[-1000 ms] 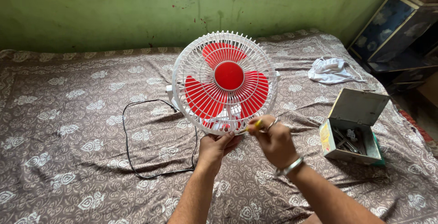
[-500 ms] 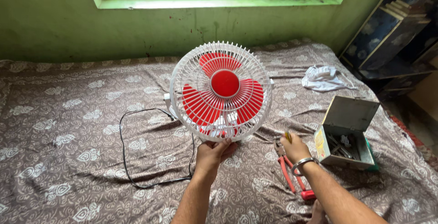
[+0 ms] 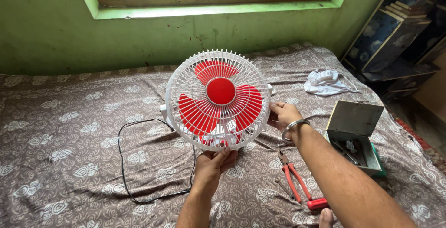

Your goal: The person assembles a small electric fan by attaching the motor housing to the fan blades, securing it with a screw, and then attaching the front protective grill. The person uses a screwdriver to tighten the central screw and adjusts the fan head.

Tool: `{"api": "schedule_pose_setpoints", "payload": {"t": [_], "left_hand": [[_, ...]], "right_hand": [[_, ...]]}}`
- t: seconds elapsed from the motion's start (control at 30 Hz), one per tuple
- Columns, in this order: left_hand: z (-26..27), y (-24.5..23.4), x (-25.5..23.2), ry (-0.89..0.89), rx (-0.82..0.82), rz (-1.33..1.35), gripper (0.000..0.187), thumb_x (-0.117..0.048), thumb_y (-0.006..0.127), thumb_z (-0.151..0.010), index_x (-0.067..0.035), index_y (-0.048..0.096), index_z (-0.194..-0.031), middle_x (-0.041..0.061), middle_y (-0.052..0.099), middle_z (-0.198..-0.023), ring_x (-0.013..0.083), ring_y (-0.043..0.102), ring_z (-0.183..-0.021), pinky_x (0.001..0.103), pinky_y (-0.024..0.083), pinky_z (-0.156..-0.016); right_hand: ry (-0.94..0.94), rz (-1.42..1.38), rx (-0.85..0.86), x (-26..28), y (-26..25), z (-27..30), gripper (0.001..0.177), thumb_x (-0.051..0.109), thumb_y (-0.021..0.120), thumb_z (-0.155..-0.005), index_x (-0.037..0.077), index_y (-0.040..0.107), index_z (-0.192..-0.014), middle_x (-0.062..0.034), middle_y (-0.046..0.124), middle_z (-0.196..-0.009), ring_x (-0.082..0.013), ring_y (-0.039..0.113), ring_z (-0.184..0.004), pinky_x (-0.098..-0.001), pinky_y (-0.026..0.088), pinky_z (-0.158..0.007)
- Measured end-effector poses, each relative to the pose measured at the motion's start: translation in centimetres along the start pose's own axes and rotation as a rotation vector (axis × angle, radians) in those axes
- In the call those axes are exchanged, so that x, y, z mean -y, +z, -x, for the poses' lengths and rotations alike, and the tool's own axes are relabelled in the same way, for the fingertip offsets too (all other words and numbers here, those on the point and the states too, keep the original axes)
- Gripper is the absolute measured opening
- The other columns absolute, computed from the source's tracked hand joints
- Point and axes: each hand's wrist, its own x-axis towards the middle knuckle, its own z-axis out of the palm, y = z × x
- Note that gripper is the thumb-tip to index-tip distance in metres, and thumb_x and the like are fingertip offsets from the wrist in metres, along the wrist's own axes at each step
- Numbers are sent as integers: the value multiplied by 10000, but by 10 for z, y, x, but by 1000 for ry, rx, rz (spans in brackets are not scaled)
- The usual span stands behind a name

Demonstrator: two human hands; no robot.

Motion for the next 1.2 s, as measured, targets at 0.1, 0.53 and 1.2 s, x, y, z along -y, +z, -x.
{"api": "schedule_pose_setpoints", "payload": {"t": [0.1, 0.53, 1.2], "left_hand": [[-1, 1, 5, 16, 27, 10, 371, -117, 665, -930, 77, 631, -1245, 159, 764, -1104, 252, 765, -972, 383, 649, -884], [0, -9, 18, -28, 47, -32, 325, -39, 647, -934, 89, 626, -1232, 200, 746, -1150, 267, 765, -1050, 369, 596, -943], [-54, -60, 81, 296, 14, -490, 233, -60, 656, -829, -21, 802, -1006, 89, 828, -897, 153, 764, -828, 321, 595, -776]], "right_hand": [[-36, -46, -55, -16, -2, -6, 225, 194, 546, -1055, 22, 675, -1123, -89, 736, -983, -191, 708, -832, -380, 617, -807], [-110, -208, -52, -58, -16, -27, 190, 213, 585, -1035, 103, 612, -1187, -21, 701, -961, -161, 667, -830, -372, 573, -768], [-794, 927, 136, 165, 99, 23, 449, 316, 545, -1036, 73, 578, -1411, -183, 641, -1376, -262, 646, -1234, -375, 532, -1022]]}}
